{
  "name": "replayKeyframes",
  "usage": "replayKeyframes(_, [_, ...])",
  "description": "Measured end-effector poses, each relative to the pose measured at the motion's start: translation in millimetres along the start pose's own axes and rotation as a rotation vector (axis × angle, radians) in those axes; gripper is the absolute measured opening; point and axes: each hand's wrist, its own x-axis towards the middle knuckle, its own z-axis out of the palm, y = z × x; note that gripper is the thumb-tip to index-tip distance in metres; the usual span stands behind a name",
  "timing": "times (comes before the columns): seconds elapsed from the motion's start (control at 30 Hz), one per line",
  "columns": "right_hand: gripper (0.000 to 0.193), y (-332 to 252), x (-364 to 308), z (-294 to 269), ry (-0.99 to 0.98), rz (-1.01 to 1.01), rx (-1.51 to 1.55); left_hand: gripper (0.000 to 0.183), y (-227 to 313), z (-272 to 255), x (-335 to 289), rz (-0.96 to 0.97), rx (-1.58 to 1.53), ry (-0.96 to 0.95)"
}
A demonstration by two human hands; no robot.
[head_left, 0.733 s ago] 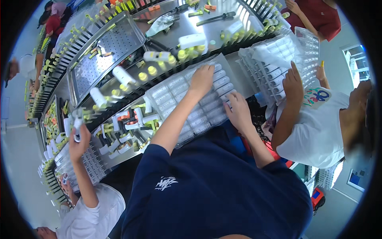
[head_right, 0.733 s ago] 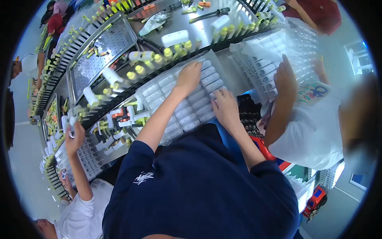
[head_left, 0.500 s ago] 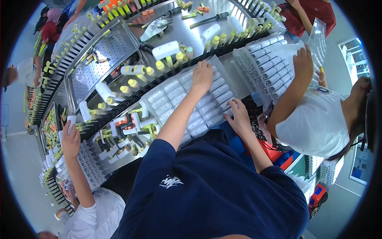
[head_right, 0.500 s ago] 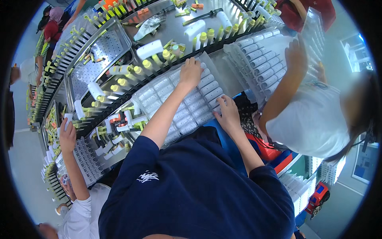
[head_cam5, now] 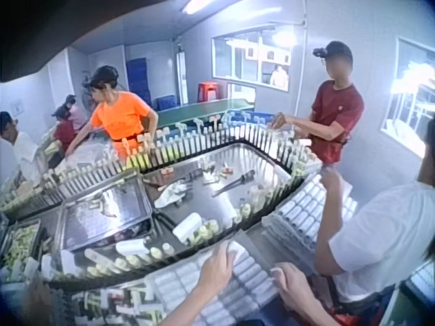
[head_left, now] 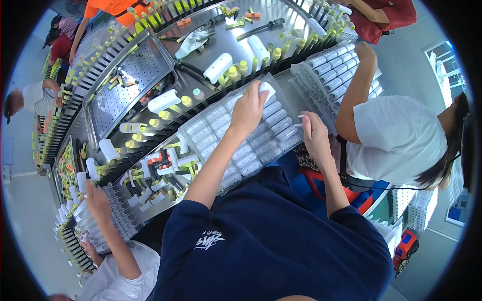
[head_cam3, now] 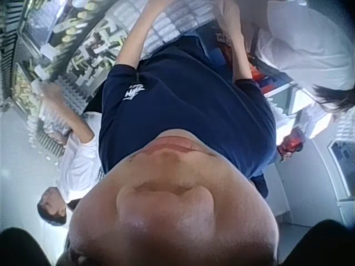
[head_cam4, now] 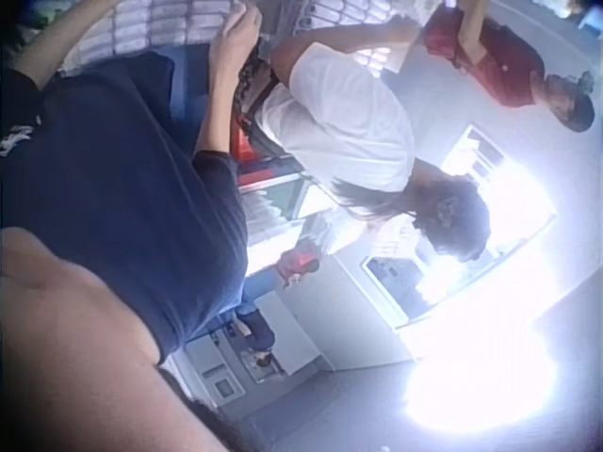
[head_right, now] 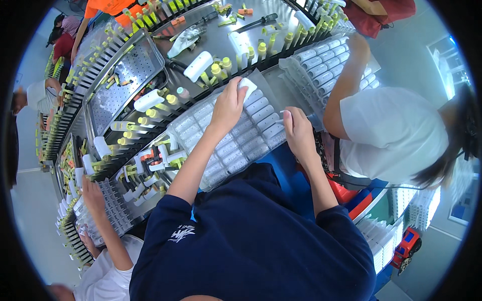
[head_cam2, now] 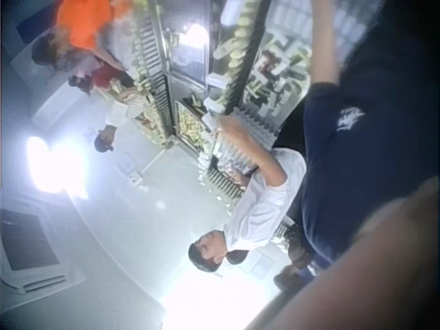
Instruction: The person assembles white spray bottles by hand on a factory assembly line. They pick up white plastic bottle bodies from a tray, screw on yellow spray nozzles, and place the completed units into a clear plastic tray.
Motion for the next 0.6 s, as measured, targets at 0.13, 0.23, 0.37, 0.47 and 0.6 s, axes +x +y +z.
replayKeyframes(0.13, [0.044, -12.9, 4.3, 3.9, -0.047, 0.137, 0.089, 0.046, 35.9, -24.0, 17.8, 0.126, -0.045, 0.074])
replayKeyframes(0.23, [0.049, -9.2, 0.8, 14.4, -0.058, 0.132, 0.107, 0.044, 42.3, -27.2, 37.8, -0.041, -0.216, 0.09])
replayKeyframes(0.37, [0.05, -7.1, -6.9, 28.2, -0.03, 0.094, 0.158, 0.051, 37.8, -25.2, 69.4, -0.138, -0.336, 0.26])
replayKeyframes(0.47, [0.05, -12.6, -10.6, 27.4, -0.034, 0.113, 0.199, 0.056, 36.1, -40.8, 86.1, -0.202, -0.224, 0.326])
replayKeyframes(0.6, [0.051, -6.8, -14.9, 25.4, -0.025, 0.094, 0.197, 0.054, 5.7, -59.8, 101.1, -0.193, -0.034, 0.331])
